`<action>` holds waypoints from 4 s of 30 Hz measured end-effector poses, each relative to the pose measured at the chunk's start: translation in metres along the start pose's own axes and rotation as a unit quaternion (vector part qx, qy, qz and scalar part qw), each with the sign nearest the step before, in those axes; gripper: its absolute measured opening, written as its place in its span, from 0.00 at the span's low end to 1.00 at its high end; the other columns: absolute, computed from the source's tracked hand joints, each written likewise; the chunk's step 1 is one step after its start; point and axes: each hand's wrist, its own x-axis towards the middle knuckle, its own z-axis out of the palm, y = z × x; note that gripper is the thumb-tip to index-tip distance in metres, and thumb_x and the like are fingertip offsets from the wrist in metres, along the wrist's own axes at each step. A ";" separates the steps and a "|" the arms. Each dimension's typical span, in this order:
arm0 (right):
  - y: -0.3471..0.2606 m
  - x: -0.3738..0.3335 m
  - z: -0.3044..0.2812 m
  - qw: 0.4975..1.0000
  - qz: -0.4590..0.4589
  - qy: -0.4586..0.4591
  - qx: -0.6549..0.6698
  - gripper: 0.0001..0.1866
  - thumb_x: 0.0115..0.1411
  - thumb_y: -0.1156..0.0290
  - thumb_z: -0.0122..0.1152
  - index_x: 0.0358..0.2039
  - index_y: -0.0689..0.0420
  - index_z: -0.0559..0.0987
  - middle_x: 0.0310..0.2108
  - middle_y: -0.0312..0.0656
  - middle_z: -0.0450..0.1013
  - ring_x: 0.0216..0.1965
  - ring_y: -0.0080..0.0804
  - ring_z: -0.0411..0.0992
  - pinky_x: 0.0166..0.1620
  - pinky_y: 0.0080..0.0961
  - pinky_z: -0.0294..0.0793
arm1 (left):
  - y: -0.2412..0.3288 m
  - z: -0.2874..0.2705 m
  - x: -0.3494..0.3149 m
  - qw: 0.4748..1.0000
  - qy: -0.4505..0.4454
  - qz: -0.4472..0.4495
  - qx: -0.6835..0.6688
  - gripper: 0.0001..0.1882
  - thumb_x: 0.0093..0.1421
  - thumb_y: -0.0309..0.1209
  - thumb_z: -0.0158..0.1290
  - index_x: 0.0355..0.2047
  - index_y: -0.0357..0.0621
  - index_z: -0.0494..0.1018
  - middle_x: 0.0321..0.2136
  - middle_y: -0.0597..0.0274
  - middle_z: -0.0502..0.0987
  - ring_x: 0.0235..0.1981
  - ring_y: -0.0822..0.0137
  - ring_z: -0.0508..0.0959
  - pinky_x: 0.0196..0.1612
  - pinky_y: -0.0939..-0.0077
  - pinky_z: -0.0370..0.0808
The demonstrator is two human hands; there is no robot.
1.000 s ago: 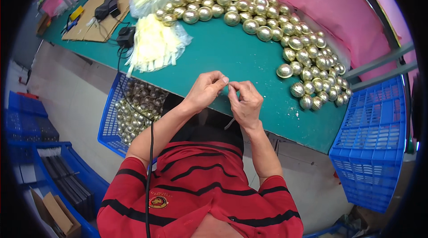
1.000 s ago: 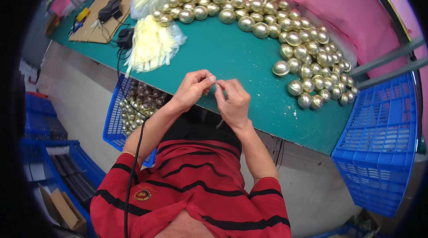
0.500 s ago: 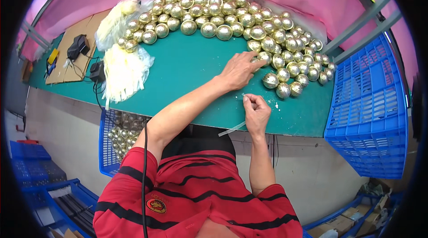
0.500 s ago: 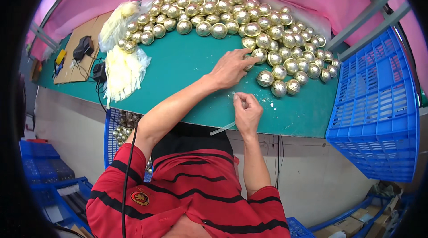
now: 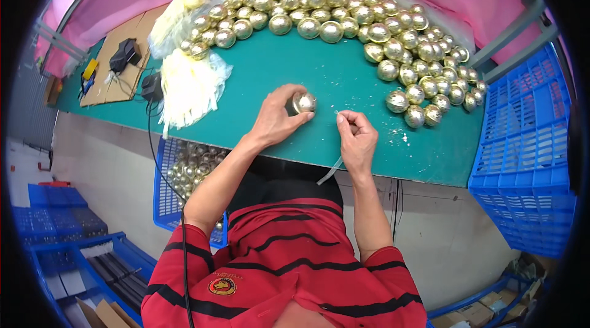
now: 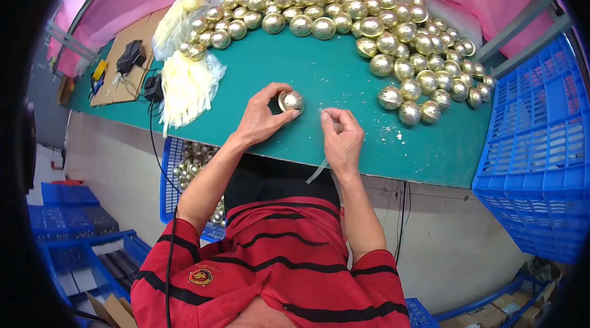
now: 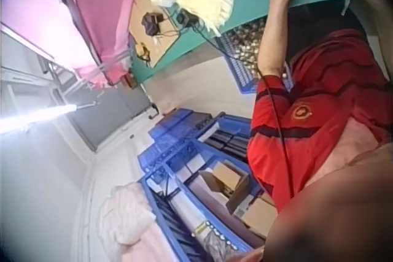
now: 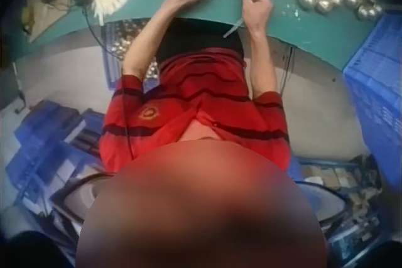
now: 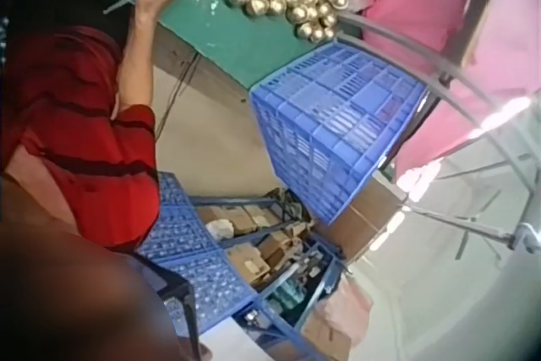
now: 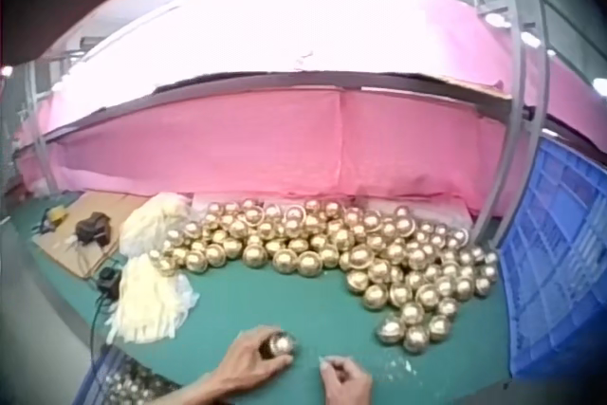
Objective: Manually attaching hanging strings to gold-colored spherical ornaments.
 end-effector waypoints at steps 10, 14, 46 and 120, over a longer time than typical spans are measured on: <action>-0.011 -0.018 0.063 0.989 -0.093 -0.097 -0.059 0.05 0.62 0.77 0.65 0.36 0.65 0.83 0.33 0.46 0.79 0.31 0.34 0.78 0.33 0.29 0.77 | -0.011 -0.026 -0.049 0.991 0.011 -0.063 -0.121 0.32 0.53 0.33 0.72 0.57 0.41 0.75 0.45 0.57 0.80 0.42 0.65 0.78 0.49 0.70 0.77; -0.014 -0.019 0.063 0.979 -0.152 -0.087 -0.103 0.04 0.62 0.79 0.64 0.37 0.64 0.83 0.33 0.48 0.78 0.31 0.39 0.79 0.32 0.31 0.78 | -0.005 -0.032 -0.047 0.989 -0.013 -0.089 -0.119 0.30 0.52 0.32 0.72 0.55 0.40 0.76 0.43 0.57 0.80 0.40 0.64 0.77 0.48 0.70 0.77; -0.026 0.000 0.051 0.952 -0.209 -0.156 -0.163 0.06 0.59 0.80 0.66 0.37 0.61 0.86 0.31 0.46 0.79 0.32 0.39 0.79 0.35 0.32 0.77 | -0.008 -0.036 -0.050 0.973 -0.070 -0.108 -0.193 0.28 0.61 0.30 0.66 0.62 0.46 0.75 0.32 0.71 0.74 0.27 0.77 0.65 0.32 0.80 0.68; -0.064 0.000 0.051 0.866 0.087 -0.451 0.199 0.22 0.70 0.78 0.55 0.64 0.70 0.70 0.57 0.58 0.76 0.54 0.46 0.79 0.59 0.39 0.78 | 0.020 -0.058 -0.049 0.848 0.135 -0.093 -0.504 0.06 0.70 0.27 0.57 0.43 0.36 0.76 0.42 0.48 0.85 0.43 0.66 0.84 0.49 0.71 0.81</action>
